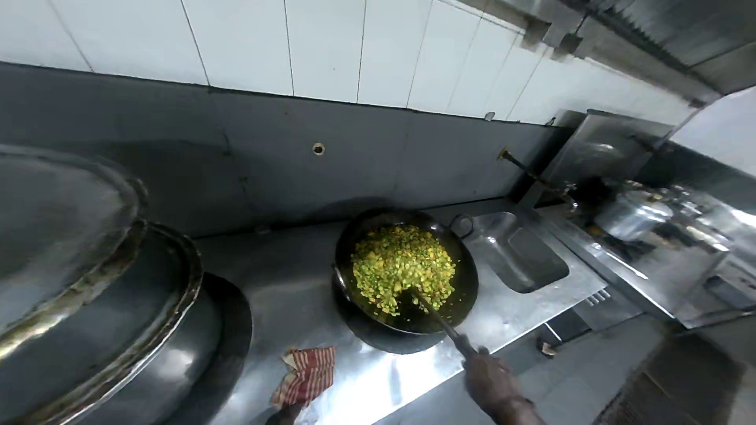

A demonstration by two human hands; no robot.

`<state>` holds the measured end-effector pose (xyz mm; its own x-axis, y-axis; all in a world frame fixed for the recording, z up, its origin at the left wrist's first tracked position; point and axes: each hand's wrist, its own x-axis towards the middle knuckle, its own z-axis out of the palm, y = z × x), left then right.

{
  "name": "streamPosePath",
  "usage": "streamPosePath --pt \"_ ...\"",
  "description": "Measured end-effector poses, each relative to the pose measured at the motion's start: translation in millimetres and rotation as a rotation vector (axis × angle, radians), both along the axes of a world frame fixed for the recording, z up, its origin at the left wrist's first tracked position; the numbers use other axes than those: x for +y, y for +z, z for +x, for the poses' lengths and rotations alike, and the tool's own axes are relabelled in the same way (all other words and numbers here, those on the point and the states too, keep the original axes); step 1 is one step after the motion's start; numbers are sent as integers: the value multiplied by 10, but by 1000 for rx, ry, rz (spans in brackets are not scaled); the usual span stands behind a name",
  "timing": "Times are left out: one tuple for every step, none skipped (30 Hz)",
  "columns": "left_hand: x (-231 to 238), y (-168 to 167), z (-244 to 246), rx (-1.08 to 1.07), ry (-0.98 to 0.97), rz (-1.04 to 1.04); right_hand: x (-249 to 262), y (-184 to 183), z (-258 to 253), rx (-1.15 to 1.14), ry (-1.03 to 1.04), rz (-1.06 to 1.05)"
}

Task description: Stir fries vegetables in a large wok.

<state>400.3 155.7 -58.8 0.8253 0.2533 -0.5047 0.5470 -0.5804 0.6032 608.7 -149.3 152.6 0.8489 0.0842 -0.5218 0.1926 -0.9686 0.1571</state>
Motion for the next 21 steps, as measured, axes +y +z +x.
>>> streamPosePath --pt "49 -89 79 -10 -35 29 199 -158 103 -37 -12 23" --pt "84 -142 176 -6 -62 52 360 -285 191 -71 -21 49" --pt "105 -181 273 -1 -80 89 472 -394 254 -95 -28 71" --pt "113 -215 362 6 -91 140 528 -473 295 -103 -35 88" --pt "114 -259 439 -1 -97 196 523 -507 316 -100 -40 110" --pt "115 -337 497 -29 -97 250 460 -493 326 -87 -41 137" --pt "117 -446 536 -71 -87 289 353 -424 334 -64 -35 165" --pt "113 -560 558 -110 -72 308 208 -316 344 -38 -18 194" --pt "103 -655 572 -131 -58 325 37 -170 338 -20 8 224" --pt "93 -727 585 -144 -45 348 -131 14 318 -8 36 232" --pt "85 -770 605 -149 -35 369 -298 212 290 -8 60 223" --pt "74 -788 630 -136 -29 387 -464 408 254 -19 78 206" --pt "65 -791 654 -116 -28 399 -611 605 207 -26 80 184" --pt "61 -788 679 -95 -23 402 -737 799 147 -31 73 164" --pt "64 -779 704 -80 -8 389 -841 976 80 -40 68 148" --pt "77 -753 729 -78 33 350 -915 1131 10 -48 65 129" --pt "102 -712 753 -96 110 277 -956 1259 -60 -43 60 105" --pt "138 -645 776 -122 215 164 -972 1346 -122 -17 58 77" --pt "178 -553 783 -143 330 31 -958 1384 -184 14 63 50" --pt "219 -449 786 -173 457 -113 -914 1364 -245 38 76 42" --pt "254 -308 796 -217 580 -241 -841 1280 -288 58 90 41"
